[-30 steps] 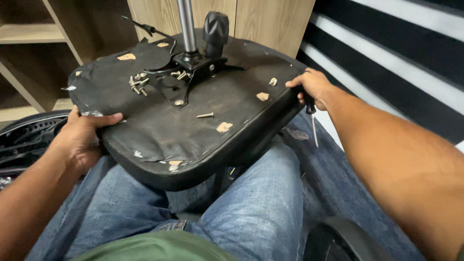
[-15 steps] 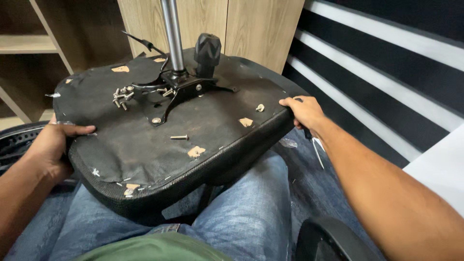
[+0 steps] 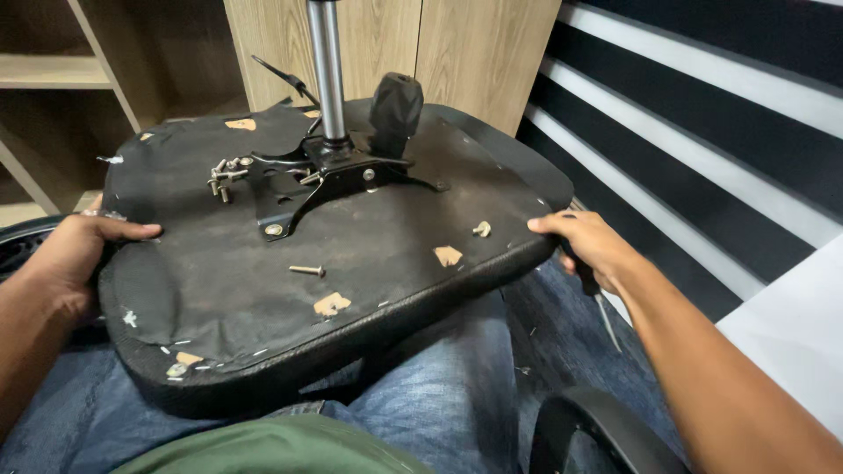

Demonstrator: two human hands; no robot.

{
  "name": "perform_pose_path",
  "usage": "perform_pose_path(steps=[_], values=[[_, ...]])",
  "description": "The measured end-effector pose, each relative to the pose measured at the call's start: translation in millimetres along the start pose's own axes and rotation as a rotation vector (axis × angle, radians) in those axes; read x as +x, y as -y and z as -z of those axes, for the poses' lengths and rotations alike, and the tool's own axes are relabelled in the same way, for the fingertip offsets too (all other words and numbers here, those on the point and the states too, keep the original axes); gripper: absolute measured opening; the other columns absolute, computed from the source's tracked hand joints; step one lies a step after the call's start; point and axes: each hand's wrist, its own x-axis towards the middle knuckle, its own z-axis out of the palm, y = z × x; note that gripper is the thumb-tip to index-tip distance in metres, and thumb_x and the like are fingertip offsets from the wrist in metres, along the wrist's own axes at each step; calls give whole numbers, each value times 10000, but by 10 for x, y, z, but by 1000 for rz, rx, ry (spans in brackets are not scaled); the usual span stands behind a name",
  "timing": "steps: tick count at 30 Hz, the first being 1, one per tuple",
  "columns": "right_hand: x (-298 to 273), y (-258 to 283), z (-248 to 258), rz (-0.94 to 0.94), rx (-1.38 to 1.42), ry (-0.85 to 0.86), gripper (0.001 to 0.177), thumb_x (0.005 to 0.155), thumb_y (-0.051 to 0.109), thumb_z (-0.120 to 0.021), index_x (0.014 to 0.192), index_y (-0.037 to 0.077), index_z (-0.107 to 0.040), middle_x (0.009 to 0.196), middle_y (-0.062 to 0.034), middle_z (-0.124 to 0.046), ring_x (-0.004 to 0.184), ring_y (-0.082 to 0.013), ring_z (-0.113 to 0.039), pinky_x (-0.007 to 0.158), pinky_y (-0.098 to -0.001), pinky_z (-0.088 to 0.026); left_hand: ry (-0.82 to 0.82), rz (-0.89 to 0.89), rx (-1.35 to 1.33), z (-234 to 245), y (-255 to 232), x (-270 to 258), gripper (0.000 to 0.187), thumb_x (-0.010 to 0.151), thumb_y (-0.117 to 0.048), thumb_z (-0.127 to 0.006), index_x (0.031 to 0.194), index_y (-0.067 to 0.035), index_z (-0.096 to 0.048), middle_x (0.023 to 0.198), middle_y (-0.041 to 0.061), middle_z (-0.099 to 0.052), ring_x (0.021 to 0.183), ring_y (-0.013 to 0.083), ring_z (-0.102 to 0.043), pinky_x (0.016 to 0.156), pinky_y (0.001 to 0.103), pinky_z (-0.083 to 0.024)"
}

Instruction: The person uses a screwdriver to tighten screws into a black chair seat. They rotate the screwdriver clockwise to secure the screws and then lift the seat to inspect the underside.

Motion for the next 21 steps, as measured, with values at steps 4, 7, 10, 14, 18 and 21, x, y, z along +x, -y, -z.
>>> perform_pose_path(steps=[4,7,10,14,18,21], values=[[-194,-19,156,-83,-89,58,337,837,327,-769,919,10,-691,602,-49,-452,421,-117,-395,415,-288,-319,34,-40,35,85,27,62,512,832,-96,-615,1344,-93,-603,1143,158,-684,996,330,-690,812,505,-605],[-283,33,153,-123,-73,38,328,831,324,-786,888,26,-660,631,-36,-451,438,-112,-398,415,-284,-319,-7,-46,99,83,12,31,563,813,-135,-656,1373,-111,-609,1183,161,-684,1035,327,-688,854,504,-581],[-339,51,110,-107,43,8,312,807,290,-806,849,50,-610,668,-3,-492,461,-96,-419,408,-284,-332,-268,-269,359,-89,-45,-94,965,778,-47,-778,1576,-114,-241,1256,249,-633,1110,359,-667,940,526,-577],[-402,137,117,-112,-65,-74,301,800,275,-811,799,56,-605,668,-12,-495,470,-110,-420,408,-297,-320,-268,-923,1059,-342,-93,-491,794,647,-189,-917,1379,-93,-623,1274,184,-677,1191,367,-607,998,493,-486],[-459,374,160,-38,-116,-211,317,832,234,-809,760,56,-556,659,-49,-486,482,-127,-444,414,-301,-330,338,-725,995,-736,-144,-883,522,743,-188,-847,1251,-224,-731,1143,59,-769,1062,213,-725,967,369,-557],[-569,662,213,54,-52,-172,273,840,171,-764,794,36,-532,621,-84,-485,466,-163,-419,414,-326,-326,561,-871,1079,-932,-163,-1062,502,718,-176,-834,1214,-212,-762,1087,55,-756,985,207,-729,867,356,-581]])
